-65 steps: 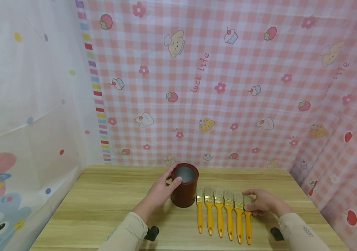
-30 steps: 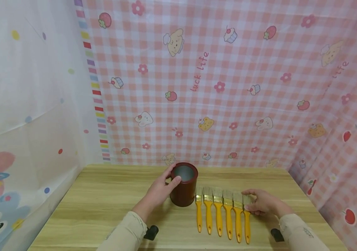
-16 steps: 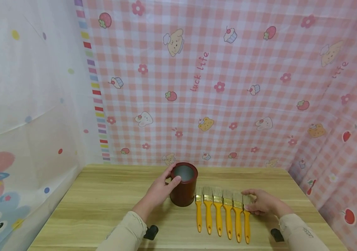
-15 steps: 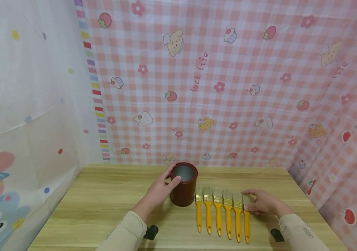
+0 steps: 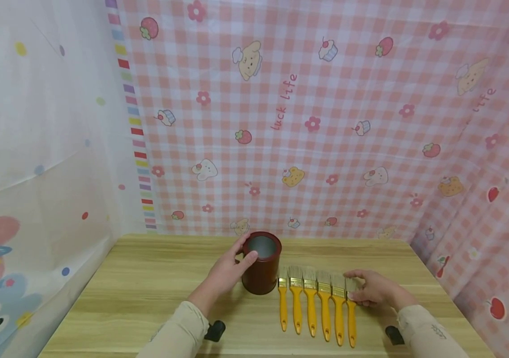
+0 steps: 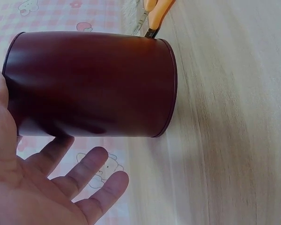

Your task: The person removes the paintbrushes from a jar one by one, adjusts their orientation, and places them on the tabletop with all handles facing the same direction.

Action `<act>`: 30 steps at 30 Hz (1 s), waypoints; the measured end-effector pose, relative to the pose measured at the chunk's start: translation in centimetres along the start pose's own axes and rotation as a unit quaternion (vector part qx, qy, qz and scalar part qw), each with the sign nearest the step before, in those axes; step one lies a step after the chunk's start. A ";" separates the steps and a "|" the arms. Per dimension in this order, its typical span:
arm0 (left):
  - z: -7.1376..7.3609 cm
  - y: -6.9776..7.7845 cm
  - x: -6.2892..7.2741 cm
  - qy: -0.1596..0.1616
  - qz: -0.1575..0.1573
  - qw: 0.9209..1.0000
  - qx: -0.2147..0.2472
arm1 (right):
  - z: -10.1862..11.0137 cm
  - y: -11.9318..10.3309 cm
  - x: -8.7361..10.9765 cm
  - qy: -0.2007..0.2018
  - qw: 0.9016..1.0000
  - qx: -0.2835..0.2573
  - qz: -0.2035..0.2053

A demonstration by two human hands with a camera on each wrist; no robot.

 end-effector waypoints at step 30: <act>1.6 -0.4 -0.3 0.033 0.012 0.998 -0.043 | -0.3 -0.4 0.0 -0.001 1.000 0.018 0.021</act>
Point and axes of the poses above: each hand's wrist, its own x-axis away from the middle knuckle, its own z-axis out of the back of the hand, y = z × x, the point moved 8 cm from there along -x, towards the middle knuckle, and after that the axes turned 12 degrees about y, right-handed, at the moved point
